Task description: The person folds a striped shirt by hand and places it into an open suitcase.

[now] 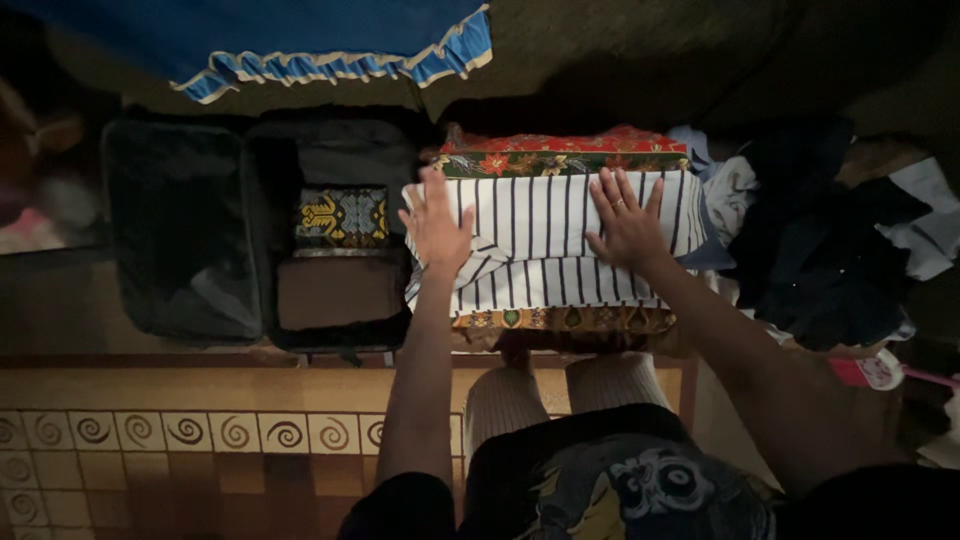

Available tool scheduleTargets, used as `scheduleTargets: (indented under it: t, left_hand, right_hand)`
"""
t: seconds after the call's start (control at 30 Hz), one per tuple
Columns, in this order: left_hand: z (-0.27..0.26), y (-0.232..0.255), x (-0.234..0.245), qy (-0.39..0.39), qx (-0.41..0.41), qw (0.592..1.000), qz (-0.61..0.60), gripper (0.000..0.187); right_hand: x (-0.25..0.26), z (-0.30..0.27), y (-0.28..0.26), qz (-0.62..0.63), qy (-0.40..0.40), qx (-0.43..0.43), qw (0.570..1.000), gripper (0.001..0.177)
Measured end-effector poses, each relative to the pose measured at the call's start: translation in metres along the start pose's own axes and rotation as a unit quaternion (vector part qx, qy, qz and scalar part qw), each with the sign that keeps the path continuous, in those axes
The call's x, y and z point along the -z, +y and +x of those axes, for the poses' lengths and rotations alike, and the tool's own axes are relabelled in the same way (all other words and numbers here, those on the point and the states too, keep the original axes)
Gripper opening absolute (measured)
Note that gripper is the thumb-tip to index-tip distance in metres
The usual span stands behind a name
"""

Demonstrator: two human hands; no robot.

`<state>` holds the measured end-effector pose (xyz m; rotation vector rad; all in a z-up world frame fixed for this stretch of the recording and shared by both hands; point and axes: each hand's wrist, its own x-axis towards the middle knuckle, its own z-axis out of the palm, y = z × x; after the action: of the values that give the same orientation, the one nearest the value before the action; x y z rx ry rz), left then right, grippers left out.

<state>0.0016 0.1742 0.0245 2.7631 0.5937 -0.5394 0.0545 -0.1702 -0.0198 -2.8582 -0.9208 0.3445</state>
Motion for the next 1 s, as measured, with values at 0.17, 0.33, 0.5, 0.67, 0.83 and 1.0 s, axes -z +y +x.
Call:
scheduleTargets:
  t: [0.17, 0.33, 0.5, 0.67, 0.83, 1.0]
  left_hand:
    - [0.036, -0.102, -0.075, -0.052, 0.374, 0.838, -0.394, 0.092]
    - [0.009, -0.155, -0.118, -0.164, 0.353, 0.669, -0.633, 0.064]
    - [-0.008, -0.166, -0.126, -0.127, 0.278, 0.731, -0.610, 0.039]
    - [-0.002, -0.164, -0.120, -0.130, 0.349, 0.665, -0.647, 0.033]
    - [-0.010, -0.170, -0.107, 0.007, 0.274, 0.583, -0.765, 0.034]
    - [-0.030, -0.172, -0.044, 0.075, 0.172, 0.422, -0.887, 0.050]
  right_hand:
    - [-0.002, 0.001, 0.001, 0.004, 0.010, 0.003, 1.000, 0.086]
    - [-0.002, 0.001, 0.001, 0.004, 0.003, -0.001, 1.000, 0.087]
    - [-0.001, 0.002, 0.000, -0.002, -0.003, -0.005, 1.000, 0.086]
    - [0.003, -0.004, -0.002, 0.022, 0.024, 0.011, 0.999, 0.084]
    - [0.005, -0.002, -0.004, 0.015, 0.026, 0.003, 1.000, 0.082]
    - [0.007, -0.002, -0.003, 0.028, 0.039, 0.015, 0.999, 0.084]
